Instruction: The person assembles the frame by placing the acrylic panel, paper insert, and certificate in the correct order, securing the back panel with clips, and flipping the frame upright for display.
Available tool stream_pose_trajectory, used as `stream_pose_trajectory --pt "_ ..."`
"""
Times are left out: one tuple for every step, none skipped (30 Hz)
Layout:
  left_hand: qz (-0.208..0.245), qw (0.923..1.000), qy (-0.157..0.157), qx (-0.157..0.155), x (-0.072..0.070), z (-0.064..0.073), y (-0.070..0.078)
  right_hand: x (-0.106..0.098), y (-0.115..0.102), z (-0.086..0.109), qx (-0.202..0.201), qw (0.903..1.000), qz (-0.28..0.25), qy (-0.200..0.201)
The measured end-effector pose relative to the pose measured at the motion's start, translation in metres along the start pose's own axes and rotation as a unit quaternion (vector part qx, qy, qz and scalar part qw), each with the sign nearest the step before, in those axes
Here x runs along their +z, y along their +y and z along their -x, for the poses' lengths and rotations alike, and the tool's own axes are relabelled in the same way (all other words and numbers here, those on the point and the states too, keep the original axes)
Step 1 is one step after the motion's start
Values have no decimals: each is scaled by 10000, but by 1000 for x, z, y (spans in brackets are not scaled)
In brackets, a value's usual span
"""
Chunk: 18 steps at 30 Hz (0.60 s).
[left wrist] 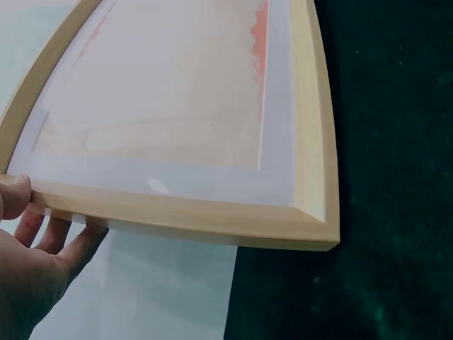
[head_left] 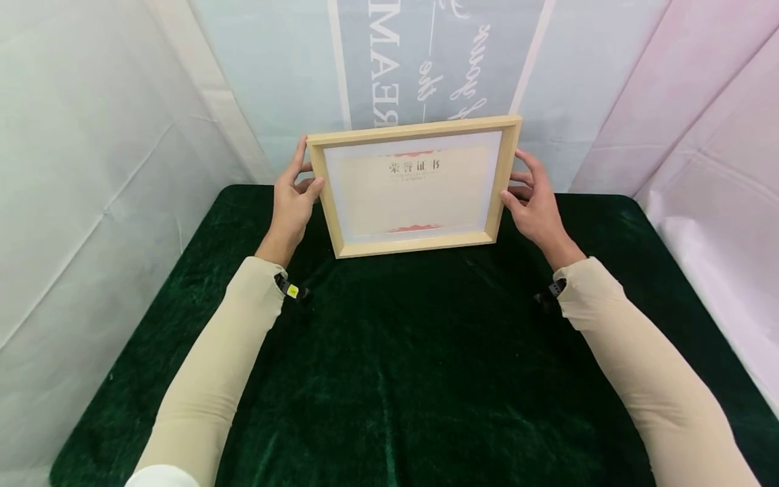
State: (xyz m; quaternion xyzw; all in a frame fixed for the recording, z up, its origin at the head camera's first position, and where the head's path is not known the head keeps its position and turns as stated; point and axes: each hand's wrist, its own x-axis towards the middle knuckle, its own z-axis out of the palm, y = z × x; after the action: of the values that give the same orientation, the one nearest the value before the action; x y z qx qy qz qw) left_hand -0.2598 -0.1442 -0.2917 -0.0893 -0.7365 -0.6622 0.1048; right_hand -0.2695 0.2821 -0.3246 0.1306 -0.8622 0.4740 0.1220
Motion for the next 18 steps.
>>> stream_pose_trajectory --pt "-22 10000 -24 -58 1 -1 0 0 1 1 38 10000 17 -29" --pt "-71 9999 -53 -83 2 -2 0 0 3 2 79 10000 38 -41" --pt "-96 9999 -62 -101 2 -2 0 0 4 4 117 9999 39 -47" --pt "-125 9999 -67 -98 3 -2 0 -1 5 6 125 9999 38 -46" --pt "-153 9998 -67 -110 4 -2 1 -1 5 7 126 9999 42 -41" --pt "-174 9997 -67 -124 4 -2 2 -2 6 9 119 9999 44 -42" --pt "-206 9997 -76 -142 4 -1 3 -3 6 11 102 9999 47 -38" --pt "-226 9995 -83 -184 5 -1 4 -4 6 13 86 9999 41 -40" --pt "-236 9994 -95 -229 5 0 4 -4 5 16 69 10000 33 -50" --pt "-244 9993 -121 -271 5 1 4 -5 5 18 50 10000 22 -68" --pt "-268 9990 -151 -316 5 1 5 -7 4 21 41 10000 1 -80" --pt "-298 9988 -182 -347 5 2 5 -8 2 24 25 9999 -36 -92" --pt "-308 9987 -211 -356 5 3 5 -9 0 27 5 9999 -85 -102" --pt "-304 9986 -229 -364 5 4 4 -10 -3 30 -20 9999 -126 -115" --pt "-301 9986 -247 -366 5 5 4 -12 -6 34 -58 9998 -161 -130" --pt "-320 9985 -258 -362 5 6 4 -13 -9 38 -105 9997 -183 -147" --pt "-356 9984 -268 -352 5 7 4 -14 -12 41 -149 9995 -213 -157" --pt "-381 9983 -283 -345 5 9 4 -14 -15 45 -194 9994 -222 -168"
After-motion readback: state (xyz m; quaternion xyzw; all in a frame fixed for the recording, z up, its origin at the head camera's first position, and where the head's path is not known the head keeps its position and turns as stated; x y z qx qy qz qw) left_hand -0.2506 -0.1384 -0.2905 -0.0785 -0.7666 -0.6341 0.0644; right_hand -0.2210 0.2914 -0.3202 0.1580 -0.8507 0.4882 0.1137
